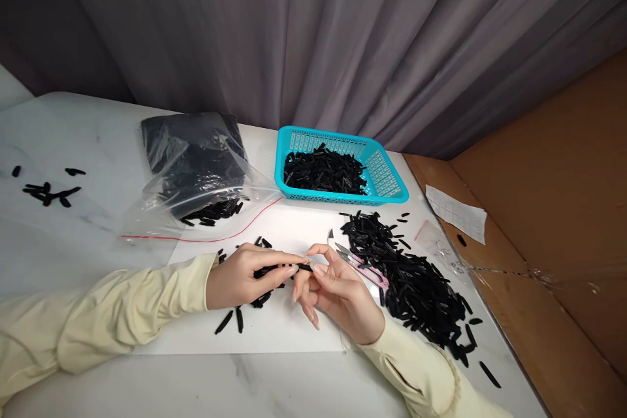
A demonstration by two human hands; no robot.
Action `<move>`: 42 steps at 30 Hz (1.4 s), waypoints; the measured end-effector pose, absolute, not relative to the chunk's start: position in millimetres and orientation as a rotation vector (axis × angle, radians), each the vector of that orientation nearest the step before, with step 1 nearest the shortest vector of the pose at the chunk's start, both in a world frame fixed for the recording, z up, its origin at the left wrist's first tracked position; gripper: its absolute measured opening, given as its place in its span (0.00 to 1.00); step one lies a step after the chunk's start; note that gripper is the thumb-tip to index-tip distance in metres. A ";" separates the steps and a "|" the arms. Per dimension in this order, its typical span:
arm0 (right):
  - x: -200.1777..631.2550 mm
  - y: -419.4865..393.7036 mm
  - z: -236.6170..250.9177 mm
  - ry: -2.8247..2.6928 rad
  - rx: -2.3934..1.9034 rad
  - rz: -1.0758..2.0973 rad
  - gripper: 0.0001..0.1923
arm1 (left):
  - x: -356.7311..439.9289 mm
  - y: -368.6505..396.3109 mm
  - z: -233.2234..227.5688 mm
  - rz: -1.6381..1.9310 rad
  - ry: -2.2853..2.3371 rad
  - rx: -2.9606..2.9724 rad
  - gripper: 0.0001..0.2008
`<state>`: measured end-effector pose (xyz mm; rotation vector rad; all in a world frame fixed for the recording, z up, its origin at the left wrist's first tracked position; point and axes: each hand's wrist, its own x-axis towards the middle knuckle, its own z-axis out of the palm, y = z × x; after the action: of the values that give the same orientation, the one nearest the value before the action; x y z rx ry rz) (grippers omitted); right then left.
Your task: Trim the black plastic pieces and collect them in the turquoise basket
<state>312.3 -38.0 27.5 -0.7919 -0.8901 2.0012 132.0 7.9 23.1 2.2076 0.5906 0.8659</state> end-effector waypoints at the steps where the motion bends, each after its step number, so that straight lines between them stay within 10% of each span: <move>1: 312.1 -37.9 28.0 -0.887 -0.789 2.008 0.16 | 131.7 7.6 23.5 0.864 0.594 2.212 0.15; 42: 312.3 -36.8 22.7 -0.806 -0.727 2.037 0.10 | 130.8 6.3 22.5 1.044 0.531 2.190 0.14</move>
<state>312.3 -36.8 22.7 -0.7266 -0.8065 2.0368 130.8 6.3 22.5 2.1900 0.5313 1.0443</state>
